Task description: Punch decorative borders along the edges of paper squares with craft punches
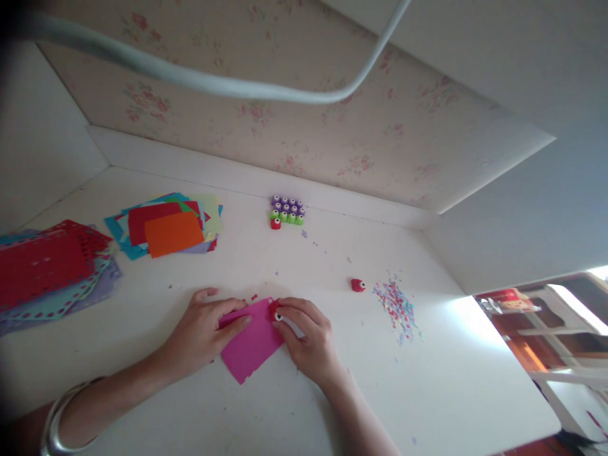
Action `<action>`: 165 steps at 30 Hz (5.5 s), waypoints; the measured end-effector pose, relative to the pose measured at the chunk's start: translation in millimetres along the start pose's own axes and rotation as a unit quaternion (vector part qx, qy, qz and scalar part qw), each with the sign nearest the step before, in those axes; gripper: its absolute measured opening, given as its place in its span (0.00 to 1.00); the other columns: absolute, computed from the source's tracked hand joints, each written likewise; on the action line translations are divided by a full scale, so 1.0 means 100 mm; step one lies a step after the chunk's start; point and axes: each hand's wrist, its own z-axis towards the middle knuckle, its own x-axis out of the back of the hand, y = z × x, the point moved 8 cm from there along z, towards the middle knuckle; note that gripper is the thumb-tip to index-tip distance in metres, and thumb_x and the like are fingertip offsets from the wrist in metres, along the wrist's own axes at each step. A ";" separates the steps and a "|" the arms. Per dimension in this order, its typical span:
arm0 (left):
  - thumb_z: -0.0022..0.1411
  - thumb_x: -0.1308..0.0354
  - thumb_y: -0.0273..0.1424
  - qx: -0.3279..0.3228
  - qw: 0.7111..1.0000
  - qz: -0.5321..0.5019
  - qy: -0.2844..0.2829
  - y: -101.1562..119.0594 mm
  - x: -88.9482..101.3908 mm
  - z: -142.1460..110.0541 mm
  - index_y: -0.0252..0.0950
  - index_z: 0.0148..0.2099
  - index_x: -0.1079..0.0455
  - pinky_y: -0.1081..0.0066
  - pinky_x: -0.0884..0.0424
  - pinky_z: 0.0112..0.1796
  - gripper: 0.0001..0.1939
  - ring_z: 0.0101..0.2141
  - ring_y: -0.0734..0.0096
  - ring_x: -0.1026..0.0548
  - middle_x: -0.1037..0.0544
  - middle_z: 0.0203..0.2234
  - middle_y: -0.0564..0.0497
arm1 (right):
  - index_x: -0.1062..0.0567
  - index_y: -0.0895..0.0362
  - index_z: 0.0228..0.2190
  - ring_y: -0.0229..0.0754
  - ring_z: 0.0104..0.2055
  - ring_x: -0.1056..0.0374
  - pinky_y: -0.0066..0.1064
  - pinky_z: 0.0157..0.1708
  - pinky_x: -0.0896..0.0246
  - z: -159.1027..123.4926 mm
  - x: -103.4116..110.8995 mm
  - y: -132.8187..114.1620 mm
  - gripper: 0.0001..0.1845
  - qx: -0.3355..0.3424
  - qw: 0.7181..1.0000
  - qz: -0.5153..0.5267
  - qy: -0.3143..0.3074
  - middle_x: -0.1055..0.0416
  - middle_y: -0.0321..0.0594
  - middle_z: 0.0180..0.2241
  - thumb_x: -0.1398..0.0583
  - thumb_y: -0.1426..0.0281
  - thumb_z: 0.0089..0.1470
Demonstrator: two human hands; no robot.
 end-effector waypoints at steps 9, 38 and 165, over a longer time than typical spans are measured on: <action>0.67 0.45 0.37 -0.012 0.999 0.032 0.008 0.00 -0.04 -0.02 0.43 0.46 0.27 0.53 0.47 0.55 0.09 0.38 0.65 0.21 0.18 0.40 0.53 | 0.23 0.50 0.44 0.45 0.47 0.27 0.38 0.46 0.27 0.00 -0.05 0.00 0.14 0.002 1.000 -0.007 -0.028 0.24 0.43 0.45 0.39 0.76 0.58; 0.69 0.48 0.38 -0.177 0.977 0.115 0.029 0.41 -0.23 -0.44 0.37 0.55 0.29 0.55 0.40 0.61 0.17 0.56 0.58 0.32 0.23 0.49 0.47 | 0.23 0.54 0.47 0.44 0.47 0.26 0.36 0.47 0.26 -0.05 -0.16 0.01 0.17 0.051 0.996 -0.054 -0.053 0.24 0.43 0.46 0.38 0.79 0.57; 0.64 0.47 0.41 0.064 0.991 -0.068 -0.097 0.03 -0.09 -0.12 0.46 0.48 0.25 0.60 0.38 0.53 0.15 0.44 0.59 0.25 0.19 0.39 0.52 | 0.21 0.51 0.41 0.50 0.41 0.24 0.41 0.44 0.32 -0.49 1.54 1.75 0.18 -0.311 0.915 -0.187 0.174 0.19 0.42 0.36 0.40 0.56 0.52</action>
